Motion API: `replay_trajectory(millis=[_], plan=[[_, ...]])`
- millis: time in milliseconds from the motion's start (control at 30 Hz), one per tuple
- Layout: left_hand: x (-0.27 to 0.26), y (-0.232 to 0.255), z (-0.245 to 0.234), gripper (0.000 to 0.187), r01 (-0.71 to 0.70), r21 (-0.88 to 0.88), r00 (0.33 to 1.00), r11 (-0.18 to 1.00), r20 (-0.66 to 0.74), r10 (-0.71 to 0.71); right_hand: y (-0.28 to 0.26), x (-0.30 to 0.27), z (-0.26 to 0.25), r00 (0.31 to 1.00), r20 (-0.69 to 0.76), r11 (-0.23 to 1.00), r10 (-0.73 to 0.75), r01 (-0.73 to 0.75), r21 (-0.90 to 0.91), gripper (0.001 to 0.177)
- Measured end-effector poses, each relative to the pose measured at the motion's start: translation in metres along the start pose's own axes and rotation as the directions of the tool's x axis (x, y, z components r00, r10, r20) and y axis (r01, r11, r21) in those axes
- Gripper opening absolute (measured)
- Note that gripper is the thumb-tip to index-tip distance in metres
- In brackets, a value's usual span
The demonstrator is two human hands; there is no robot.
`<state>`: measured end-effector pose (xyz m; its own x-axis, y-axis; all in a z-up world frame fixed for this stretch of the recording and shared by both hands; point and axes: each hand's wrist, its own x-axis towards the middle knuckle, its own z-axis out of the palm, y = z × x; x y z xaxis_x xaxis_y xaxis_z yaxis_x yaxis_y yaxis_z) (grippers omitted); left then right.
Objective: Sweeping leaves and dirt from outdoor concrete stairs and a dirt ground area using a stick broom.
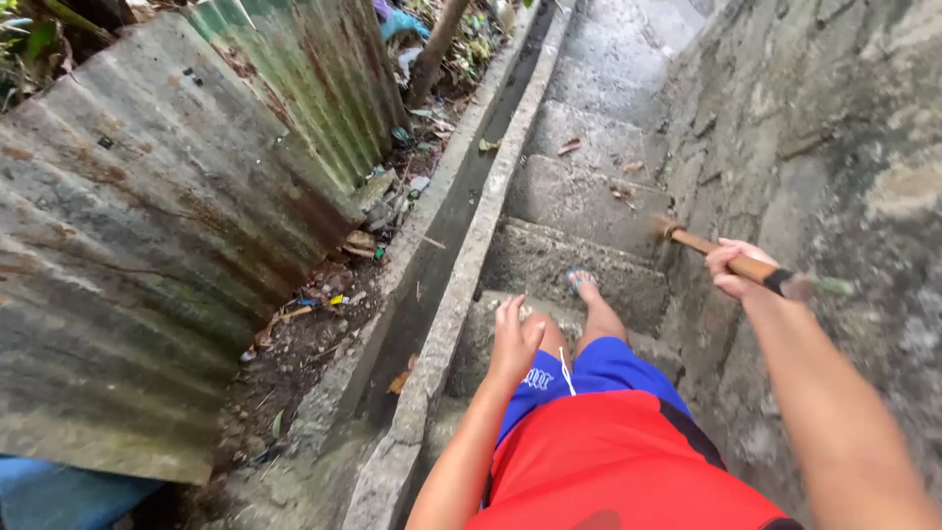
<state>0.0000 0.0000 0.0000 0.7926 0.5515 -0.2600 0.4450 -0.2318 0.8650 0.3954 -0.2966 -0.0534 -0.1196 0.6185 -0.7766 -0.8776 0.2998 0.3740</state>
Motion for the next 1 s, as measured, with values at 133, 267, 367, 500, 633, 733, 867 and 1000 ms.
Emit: replay_trajectory(millis=[133,267,367,500,633,733,867,1000], plan=[[0.042,-0.012,0.012,0.059,0.062,-0.109,0.996,0.992,-0.058,-0.069,-0.047,0.081,0.059,0.920,-0.137,0.860,-0.366,0.391,0.329,0.024],[0.115,-0.022,0.057,0.062,-0.009,-0.120,0.991,0.993,-0.132,-0.007,-0.115,0.123,0.130,0.874,-0.018,0.791,-0.486,0.449,0.415,0.042],[0.169,-0.035,0.115,0.060,-0.025,-0.159,0.985,0.987,-0.171,-0.002,-0.200,0.148,0.134,0.859,0.169,0.839,-0.483,0.398,0.372,0.050],[0.203,-0.016,0.173,0.057,-0.089,-0.149,0.988,0.985,-0.139,0.069,-0.198,0.105,0.063,0.873,0.258,0.906,-0.414,0.368,0.209,0.035],[0.226,-0.002,0.215,0.062,-0.050,-0.179,0.998,0.983,-0.040,0.044,-0.179,0.077,0.020,0.919,0.305,0.920,-0.250,0.324,-0.221,0.020],[0.219,0.016,0.232,0.061,-0.036,-0.192,0.999,0.981,0.001,0.037,-0.169,0.049,0.006,0.932,0.218,0.862,-0.291,0.354,-0.364,0.018],[0.228,0.026,0.249,0.060,0.005,-0.238,0.999,0.971,0.047,0.007,-0.129,0.009,0.064,0.914,0.232,0.634,-0.332,0.398,-0.663,0.024],[0.235,0.016,0.274,0.062,0.090,-0.226,0.992,0.970,0.106,-0.067,-0.169,0.029,0.040,0.960,0.202,0.773,-0.197,0.278,-0.571,0.022]])
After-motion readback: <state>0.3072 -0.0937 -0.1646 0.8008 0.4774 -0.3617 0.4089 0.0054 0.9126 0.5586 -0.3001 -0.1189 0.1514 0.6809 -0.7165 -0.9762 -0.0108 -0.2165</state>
